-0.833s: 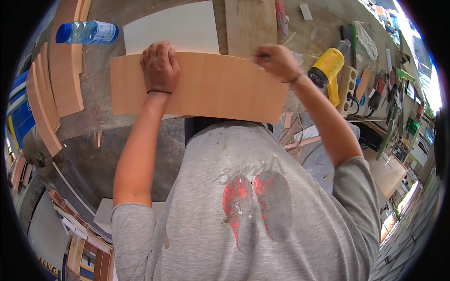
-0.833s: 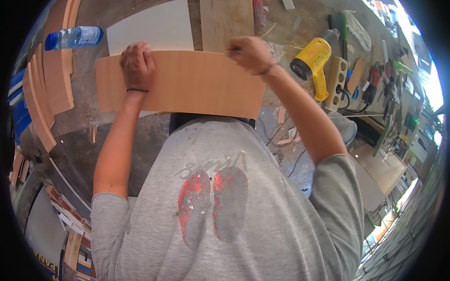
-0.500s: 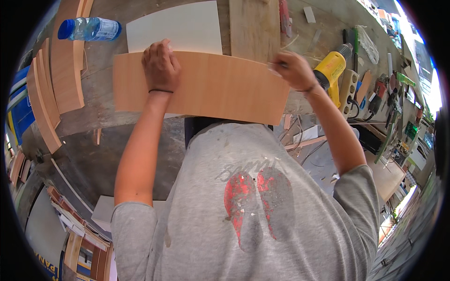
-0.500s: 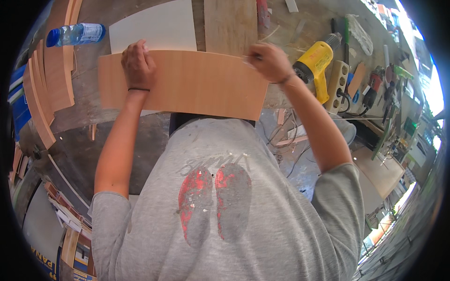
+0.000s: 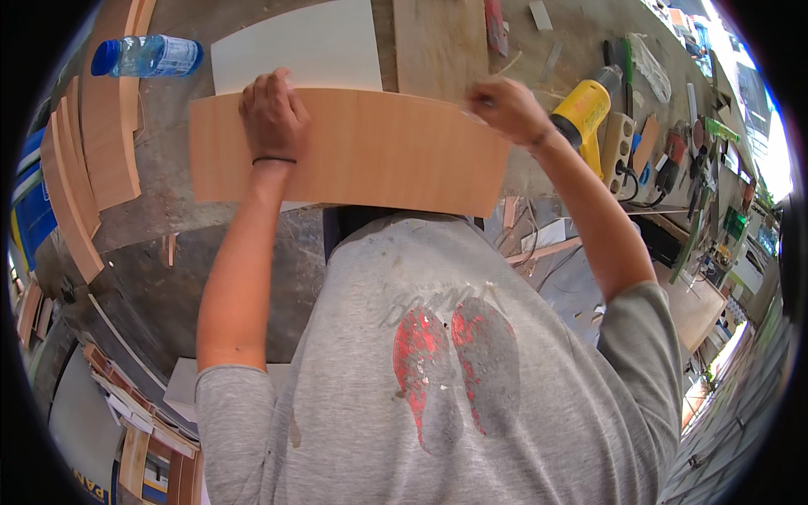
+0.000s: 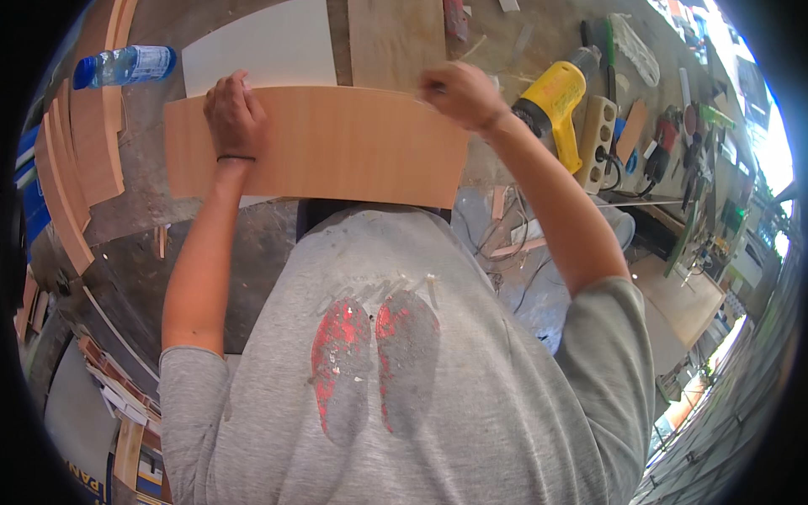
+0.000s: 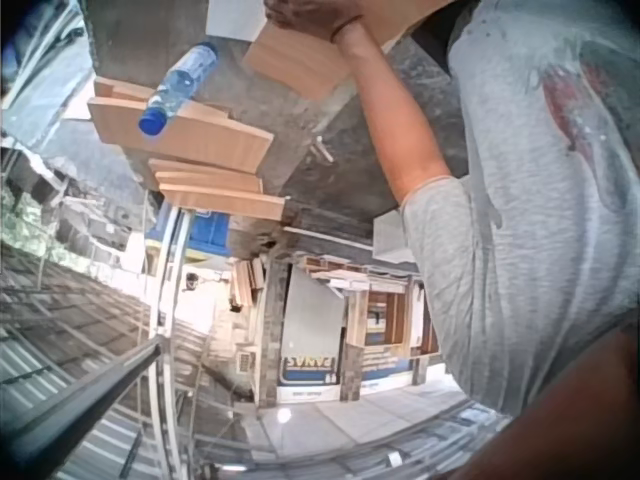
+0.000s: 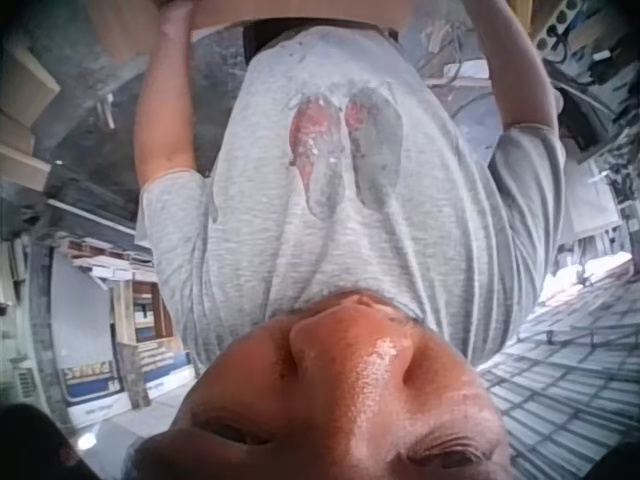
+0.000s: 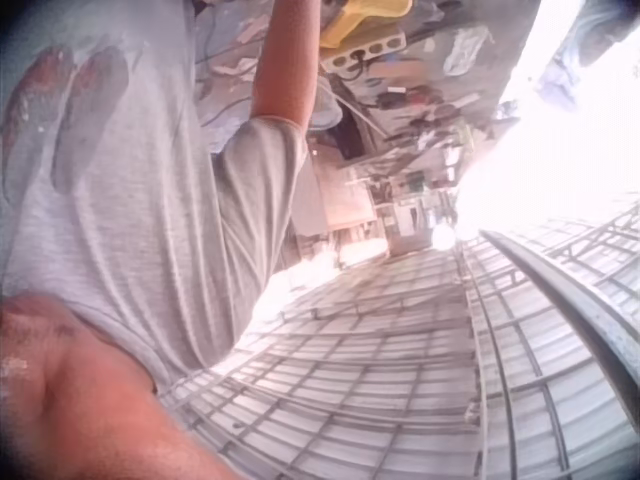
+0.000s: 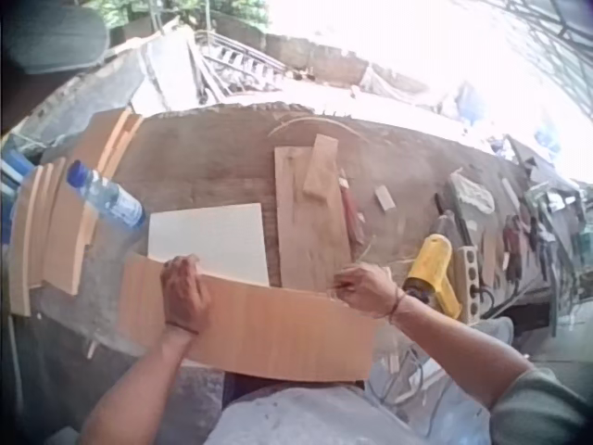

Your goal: The person wipes wood and white panels with a cloth and a liquid from a blue plastic bottle, then marks the panels with a pencil.

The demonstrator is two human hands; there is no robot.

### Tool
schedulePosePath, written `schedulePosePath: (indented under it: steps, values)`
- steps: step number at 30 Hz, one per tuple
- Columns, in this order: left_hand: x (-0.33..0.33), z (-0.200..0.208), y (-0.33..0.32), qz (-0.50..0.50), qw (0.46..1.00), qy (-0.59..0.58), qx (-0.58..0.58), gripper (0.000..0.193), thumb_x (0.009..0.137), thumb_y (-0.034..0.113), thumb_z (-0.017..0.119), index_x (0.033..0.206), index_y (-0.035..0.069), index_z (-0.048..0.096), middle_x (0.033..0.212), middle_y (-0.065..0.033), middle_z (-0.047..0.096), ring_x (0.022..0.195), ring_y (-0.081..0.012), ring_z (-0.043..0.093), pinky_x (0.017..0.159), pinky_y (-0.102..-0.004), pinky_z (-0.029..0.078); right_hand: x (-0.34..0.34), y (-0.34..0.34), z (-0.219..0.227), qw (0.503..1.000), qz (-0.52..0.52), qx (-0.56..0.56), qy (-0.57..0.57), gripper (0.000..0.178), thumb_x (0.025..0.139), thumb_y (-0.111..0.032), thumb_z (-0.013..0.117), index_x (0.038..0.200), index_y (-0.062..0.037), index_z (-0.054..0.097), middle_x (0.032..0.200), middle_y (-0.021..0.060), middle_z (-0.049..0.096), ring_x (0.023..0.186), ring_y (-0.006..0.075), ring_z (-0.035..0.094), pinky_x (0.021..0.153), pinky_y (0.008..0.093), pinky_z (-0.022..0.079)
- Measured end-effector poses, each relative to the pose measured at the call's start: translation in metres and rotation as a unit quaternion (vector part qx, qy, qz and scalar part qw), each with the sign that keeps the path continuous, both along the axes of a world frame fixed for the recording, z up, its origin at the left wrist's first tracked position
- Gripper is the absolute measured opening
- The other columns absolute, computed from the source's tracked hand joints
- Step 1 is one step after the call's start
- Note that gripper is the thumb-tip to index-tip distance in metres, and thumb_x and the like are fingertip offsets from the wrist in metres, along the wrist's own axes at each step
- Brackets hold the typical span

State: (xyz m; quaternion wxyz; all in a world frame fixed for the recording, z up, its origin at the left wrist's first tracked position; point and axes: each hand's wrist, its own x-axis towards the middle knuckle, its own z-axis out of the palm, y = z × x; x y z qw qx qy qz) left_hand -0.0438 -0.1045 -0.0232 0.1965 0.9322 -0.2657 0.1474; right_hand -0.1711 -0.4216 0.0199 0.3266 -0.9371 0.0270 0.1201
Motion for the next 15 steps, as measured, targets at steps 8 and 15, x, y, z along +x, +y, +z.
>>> schedulePosePath:
  steps: [8, 15]
  values:
    - [0.002, -0.003, 0.003, 0.000, 1.000, -0.016, -0.002, 0.020, 0.087, 0.010, 0.050, 0.106, 0.009, 0.056, 0.097, -0.0108, 0.061, 0.097, -0.0313, 0.056, 0.088, -0.0428, 0.040, -0.009, -0.017, 0.004, 0.999, 0.024, -0.015, 0.029, 0.014, 0.078, -0.021, 0.063, 0.082, -0.0075, 0.067, 0.076, 0.0131, 0.064, 0.073, 0.0303, 0.063, 0.067, 0.0384, 0.049]
    - [0.002, -0.005, 0.008, 0.000, 1.000, -0.009, -0.013, 0.021, 0.086, 0.009, 0.051, 0.106, 0.009, 0.056, 0.096, -0.0105, 0.061, 0.096, -0.0316, 0.056, 0.088, -0.0430, 0.040, 0.017, 0.021, 0.000, 0.998, 0.047, -0.033, -0.013, 0.017, 0.080, -0.024, 0.063, 0.082, -0.0069, 0.067, 0.075, 0.0134, 0.062, 0.071, 0.0326, 0.060, 0.065, 0.0394, 0.048]
